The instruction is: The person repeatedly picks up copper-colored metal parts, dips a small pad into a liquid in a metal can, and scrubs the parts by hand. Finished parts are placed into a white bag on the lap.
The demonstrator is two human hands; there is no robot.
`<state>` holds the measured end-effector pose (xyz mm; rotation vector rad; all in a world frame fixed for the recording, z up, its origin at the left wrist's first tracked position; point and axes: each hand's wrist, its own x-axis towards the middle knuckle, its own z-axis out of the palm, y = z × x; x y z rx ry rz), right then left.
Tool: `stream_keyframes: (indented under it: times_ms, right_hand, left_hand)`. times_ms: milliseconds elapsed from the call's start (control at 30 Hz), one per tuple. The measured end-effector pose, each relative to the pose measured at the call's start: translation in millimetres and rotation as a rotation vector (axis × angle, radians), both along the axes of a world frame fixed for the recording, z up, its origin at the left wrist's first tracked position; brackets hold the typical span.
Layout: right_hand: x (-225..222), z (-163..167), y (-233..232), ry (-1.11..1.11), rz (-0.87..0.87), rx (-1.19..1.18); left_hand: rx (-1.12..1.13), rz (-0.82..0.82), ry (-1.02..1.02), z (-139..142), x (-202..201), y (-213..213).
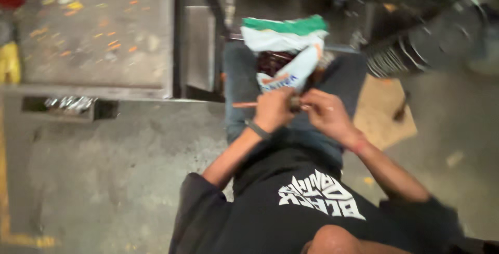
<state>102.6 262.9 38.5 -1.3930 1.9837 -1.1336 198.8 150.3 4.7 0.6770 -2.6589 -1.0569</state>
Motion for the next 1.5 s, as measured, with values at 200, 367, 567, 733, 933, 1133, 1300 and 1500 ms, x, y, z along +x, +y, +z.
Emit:
stream_keyframes:
  times_ms: [200,367,567,733,933,1133,1300,1500]
  right_hand:
    - [2.4,-4.3,1.8,-0.314,-0.288,-0.129]
    - [31.8,-1.8,-6.7,0.372,-0.131,-0.218]
    - [27.5,-4.7,-16.5,0.356,-0.130,-0.200]
    - [24.4,-30.9,-16.4,0.347,-0.136,-0.209]
    - [19.5,-35.7,1.3,0.560,-0.051,-0.302]
    - [14.3,-28.7,14.5,0.793,-0.002,-0.375]
    - [-5.4,-35.1,22.1,0.828,0.004,-0.510]
    - [-4.4,-21.2,18.7,0.411,-0.306,-0.474]
  left_hand:
    - [-0.019,0.171,-0.108,7.0,10.0,5.3]
    - [-0.046,0.104,-0.143,-8.0,10.8,14.4]
    - [-0.145,0.112,-0.110,-32.0,7.9,23.0]
    - [-0.078,0.182,-0.124,-38.1,4.8,21.2]
    - [0.204,0.158,-0.110,-32.0,6.0,16.4]
    - [0.339,0.019,0.067,-31.4,2.4,13.6]
    - [1.086,-0.051,0.092,-23.7,0.9,5.8]
    - [1.385,-0.080,0.199,-1.4,5.9,-3.1]
